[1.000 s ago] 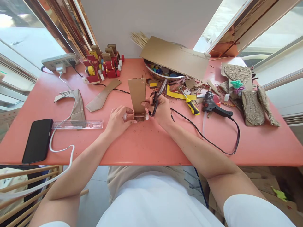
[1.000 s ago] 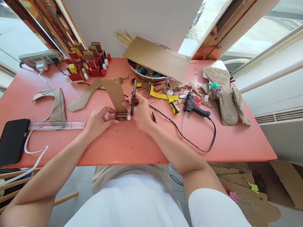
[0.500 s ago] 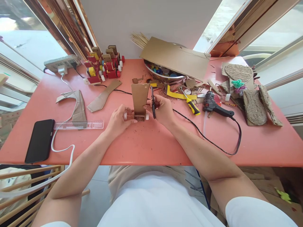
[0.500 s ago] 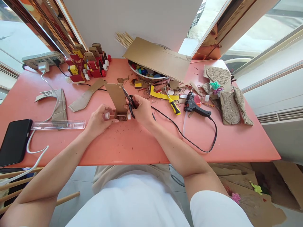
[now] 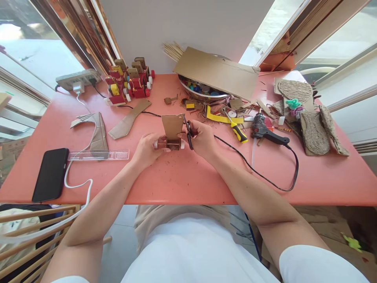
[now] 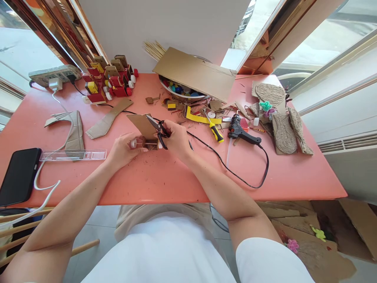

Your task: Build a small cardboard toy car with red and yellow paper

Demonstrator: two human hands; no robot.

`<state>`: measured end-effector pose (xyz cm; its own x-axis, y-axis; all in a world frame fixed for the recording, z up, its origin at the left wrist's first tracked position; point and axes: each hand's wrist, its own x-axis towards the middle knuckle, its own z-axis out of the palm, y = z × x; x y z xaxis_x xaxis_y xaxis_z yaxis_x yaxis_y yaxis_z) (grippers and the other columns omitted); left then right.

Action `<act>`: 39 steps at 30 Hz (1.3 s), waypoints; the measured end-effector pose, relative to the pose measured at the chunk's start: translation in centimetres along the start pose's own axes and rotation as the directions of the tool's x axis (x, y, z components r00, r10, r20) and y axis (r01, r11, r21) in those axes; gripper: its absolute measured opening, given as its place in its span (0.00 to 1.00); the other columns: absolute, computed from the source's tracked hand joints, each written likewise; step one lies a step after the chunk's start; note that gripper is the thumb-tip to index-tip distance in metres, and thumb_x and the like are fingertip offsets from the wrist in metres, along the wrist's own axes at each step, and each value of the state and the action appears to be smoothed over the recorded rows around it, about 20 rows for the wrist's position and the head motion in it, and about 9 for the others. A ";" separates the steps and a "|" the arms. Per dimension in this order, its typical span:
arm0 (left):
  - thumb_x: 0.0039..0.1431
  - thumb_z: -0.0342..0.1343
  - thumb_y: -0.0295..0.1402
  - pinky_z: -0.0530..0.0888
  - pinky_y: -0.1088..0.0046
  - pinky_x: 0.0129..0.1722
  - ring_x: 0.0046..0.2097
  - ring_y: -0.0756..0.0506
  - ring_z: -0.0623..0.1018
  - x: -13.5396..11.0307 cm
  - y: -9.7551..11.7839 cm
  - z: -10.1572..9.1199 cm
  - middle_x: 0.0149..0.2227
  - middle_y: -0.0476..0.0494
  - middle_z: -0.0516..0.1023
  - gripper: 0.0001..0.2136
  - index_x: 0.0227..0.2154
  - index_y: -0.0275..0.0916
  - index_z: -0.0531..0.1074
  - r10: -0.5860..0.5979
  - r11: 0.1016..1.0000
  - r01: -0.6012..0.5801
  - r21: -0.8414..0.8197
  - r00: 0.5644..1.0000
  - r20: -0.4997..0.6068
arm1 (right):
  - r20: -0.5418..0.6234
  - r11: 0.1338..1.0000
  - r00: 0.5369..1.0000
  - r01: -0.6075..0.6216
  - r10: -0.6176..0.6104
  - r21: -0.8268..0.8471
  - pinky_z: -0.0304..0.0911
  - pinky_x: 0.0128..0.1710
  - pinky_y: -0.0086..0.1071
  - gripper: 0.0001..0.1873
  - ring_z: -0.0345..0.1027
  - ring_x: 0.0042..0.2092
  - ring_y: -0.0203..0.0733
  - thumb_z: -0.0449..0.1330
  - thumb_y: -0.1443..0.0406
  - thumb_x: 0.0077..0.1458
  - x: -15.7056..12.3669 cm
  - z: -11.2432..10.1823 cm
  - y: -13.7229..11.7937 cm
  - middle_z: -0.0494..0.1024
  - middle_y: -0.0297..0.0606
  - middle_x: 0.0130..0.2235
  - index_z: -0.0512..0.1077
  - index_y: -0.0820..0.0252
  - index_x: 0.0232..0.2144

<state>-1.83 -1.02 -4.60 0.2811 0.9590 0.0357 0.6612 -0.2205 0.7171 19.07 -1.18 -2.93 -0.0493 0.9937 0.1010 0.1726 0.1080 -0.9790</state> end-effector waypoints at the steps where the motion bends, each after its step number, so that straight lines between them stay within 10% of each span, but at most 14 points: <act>1: 0.47 0.73 0.34 0.79 0.62 0.55 0.45 0.38 0.84 0.0 0.0 0.0 0.37 0.48 0.89 0.13 0.39 0.45 0.85 0.004 1.000 -0.004 -0.001 1.000 -0.003 | 0.018 1.000 1.000 -0.005 0.005 0.010 0.54 0.28 0.29 0.28 0.55 0.27 0.32 0.72 0.46 0.40 0.1 -0.1 0.0 0.63 0.25 0.22 0.60 0.53 0.20; 7: 0.47 0.73 0.32 0.78 0.60 0.56 0.43 0.38 0.84 0.0 0.0 0.1 0.36 0.48 0.88 0.13 0.38 0.45 0.84 0.031 0.999 -0.032 -0.011 0.999 -0.022 | 0.073 0.994 0.996 -0.056 0.050 0.094 0.69 0.33 0.34 0.34 0.73 0.29 0.41 0.78 0.42 0.32 0.6 -2.0 -0.4 0.74 0.31 0.24 0.60 0.52 0.20; 15: 0.47 0.71 0.32 0.80 0.60 0.52 0.42 0.38 0.84 -0.1 -0.2 0.3 0.36 0.48 0.88 0.12 0.37 0.45 0.83 0.068 0.996 -0.070 -0.051 0.997 -0.046 | 0.053 0.927 0.990 -0.106 0.134 -0.359 0.57 0.28 0.31 0.25 0.64 0.27 0.37 0.76 0.50 0.46 0.4 -3.6 -0.9 0.72 0.29 0.23 0.66 0.54 0.24; 23: 0.48 0.70 0.32 0.80 0.60 0.55 0.44 0.38 0.85 0.0 -0.4 0.3 0.38 0.47 0.88 0.14 0.41 0.44 0.83 0.085 0.995 -0.087 -0.039 0.996 -0.041 | 0.058 0.630 0.973 -0.100 0.225 -0.770 0.60 0.34 0.32 0.04 0.77 0.40 0.48 0.67 0.64 0.60 -0.7 -2.7 -2.3 0.85 0.42 0.37 0.76 0.57 0.34; 31: 0.49 0.71 0.35 0.82 0.61 0.52 0.44 0.38 0.85 0.1 -0.3 0.2 0.40 0.47 0.89 0.16 0.44 0.45 0.84 0.094 0.994 -0.096 -0.049 0.995 -0.036 | 0.093 0.332 0.964 0.004 0.251 -0.943 0.65 0.45 0.40 0.09 0.81 0.47 0.59 0.65 0.66 0.64 -1.2 -2.1 -3.8 0.88 0.53 0.43 0.80 0.62 0.45; 36: 0.48 0.69 0.35 0.82 0.61 0.53 0.45 0.39 0.85 0.1 -0.3 0.2 0.41 0.47 0.88 0.17 0.44 0.45 0.84 0.080 0.992 -0.082 -0.091 0.996 -0.035 | 0.142 0.306 0.971 0.079 0.190 -0.949 0.64 0.54 0.45 0.10 0.81 0.50 0.62 0.60 0.70 0.65 -1.5 -2.2 -4.0 0.88 0.57 0.43 0.82 0.67 0.43; 39: 0.48 0.69 0.37 0.82 0.62 0.52 0.46 0.39 0.84 0.1 -0.3 0.3 0.43 0.46 0.88 0.18 0.44 0.43 0.85 0.062 0.986 -0.065 -0.153 0.998 -0.023 | 0.176 0.444 0.984 0.148 0.023 -0.884 0.66 0.52 0.43 0.14 0.80 0.52 0.59 0.57 0.71 0.66 -1.5 -1.9 -2.9 0.88 0.55 0.47 0.82 0.65 0.46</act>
<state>-1.81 -0.86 -5.01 0.3058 0.9472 0.0961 0.5274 -0.2526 0.8112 20.57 -2.93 0.07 -0.2177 0.9750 0.0453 0.9388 0.2218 -0.2634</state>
